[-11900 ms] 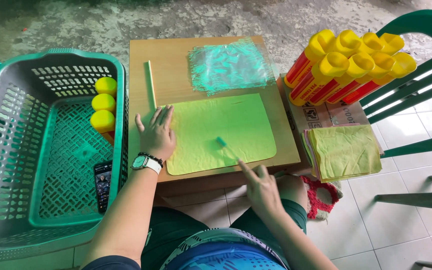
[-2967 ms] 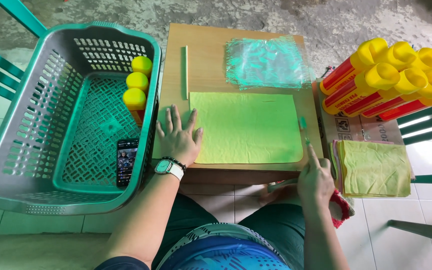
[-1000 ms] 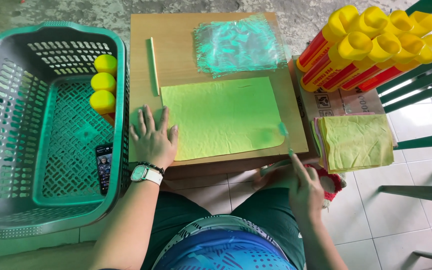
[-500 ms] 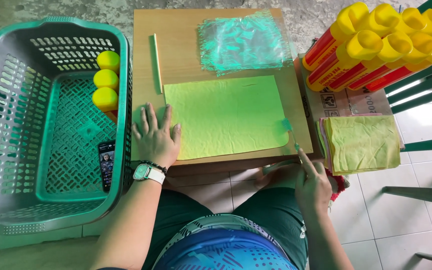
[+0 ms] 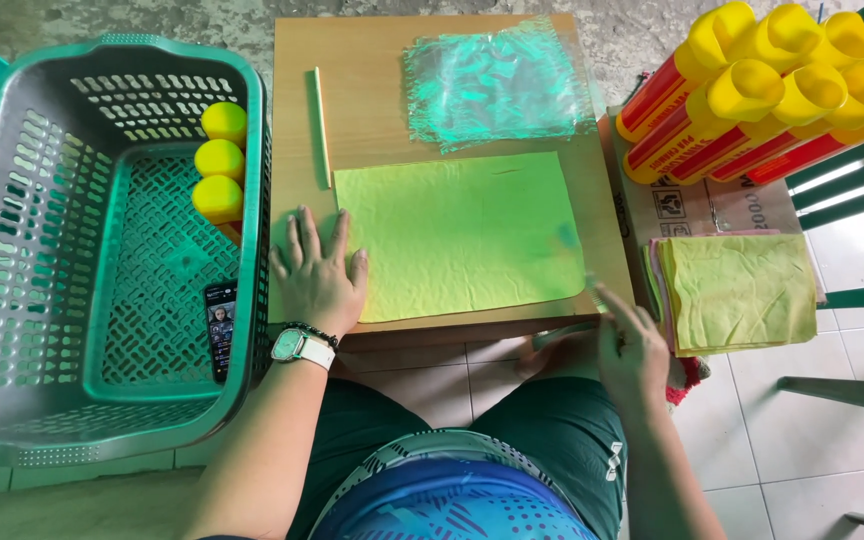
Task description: The person places a sheet of yellow paper on a wooden table and uses a toothbrush to apply a substance to its surface. They then fold the paper in half and continue to brush the folded sheet.
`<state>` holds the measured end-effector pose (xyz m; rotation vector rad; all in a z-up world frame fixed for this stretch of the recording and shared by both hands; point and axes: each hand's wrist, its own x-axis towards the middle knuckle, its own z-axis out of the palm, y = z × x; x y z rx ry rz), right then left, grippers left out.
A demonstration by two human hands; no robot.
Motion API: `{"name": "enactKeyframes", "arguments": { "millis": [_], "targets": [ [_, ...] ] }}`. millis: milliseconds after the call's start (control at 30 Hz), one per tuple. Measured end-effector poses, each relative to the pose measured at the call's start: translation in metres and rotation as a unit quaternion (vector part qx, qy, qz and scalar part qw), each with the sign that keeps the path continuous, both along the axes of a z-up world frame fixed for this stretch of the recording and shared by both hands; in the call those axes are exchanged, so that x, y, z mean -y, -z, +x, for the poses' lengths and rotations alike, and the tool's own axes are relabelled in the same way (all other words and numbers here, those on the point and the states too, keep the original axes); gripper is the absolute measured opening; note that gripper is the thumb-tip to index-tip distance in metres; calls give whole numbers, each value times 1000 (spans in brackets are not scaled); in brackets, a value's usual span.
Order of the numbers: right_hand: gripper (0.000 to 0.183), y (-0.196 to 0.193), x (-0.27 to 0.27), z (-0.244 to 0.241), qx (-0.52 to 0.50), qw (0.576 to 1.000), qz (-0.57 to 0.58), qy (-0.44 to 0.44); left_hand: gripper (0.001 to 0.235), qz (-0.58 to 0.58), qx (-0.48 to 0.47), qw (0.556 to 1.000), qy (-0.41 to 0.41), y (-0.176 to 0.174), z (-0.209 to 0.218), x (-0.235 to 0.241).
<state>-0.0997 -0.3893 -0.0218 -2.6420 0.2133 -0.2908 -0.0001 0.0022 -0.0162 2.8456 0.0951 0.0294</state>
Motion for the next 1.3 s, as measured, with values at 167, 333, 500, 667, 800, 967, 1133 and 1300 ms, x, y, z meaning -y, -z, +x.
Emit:
{"name": "enactKeyframes", "arguments": {
  "millis": [167, 333, 500, 667, 800, 967, 1133, 1300],
  "targets": [
    [37, -8, 14, 9, -7, 998, -69, -7, 59, 0, 3, 1000, 1, -1, 1, 0],
    [46, -31, 14, 26, 19, 1000, 6, 13, 59, 3, 8, 1000, -3, 0, 1, -1],
    [25, -52, 14, 51, -45, 998, -27, -32, 60, 7, 6, 1000, 1, 2, 2, -1],
    [20, -8, 42, 93, -16, 1000, 16, -12, 60, 2, 19, 1000, -5, 3, 4, -1],
    [19, -19, 23, 114, -42, 995, 69, -60, 60, -6, 10, 1000, -4, -2, 3, -1],
    [23, -22, 26, 133, 2, 999, 41, 1, 60, -1, 8, 1000, -6, 0, 4, -1],
    [19, -21, 10, 134, -29, 991, 105, -74, 60, 1, 4, 1000, -9, -1, 4, -1],
    [24, -26, 12, 142, 6, 999, 34, -6, 60, -4, -1, 1000, -6, -2, 4, -1]
  ]
}}
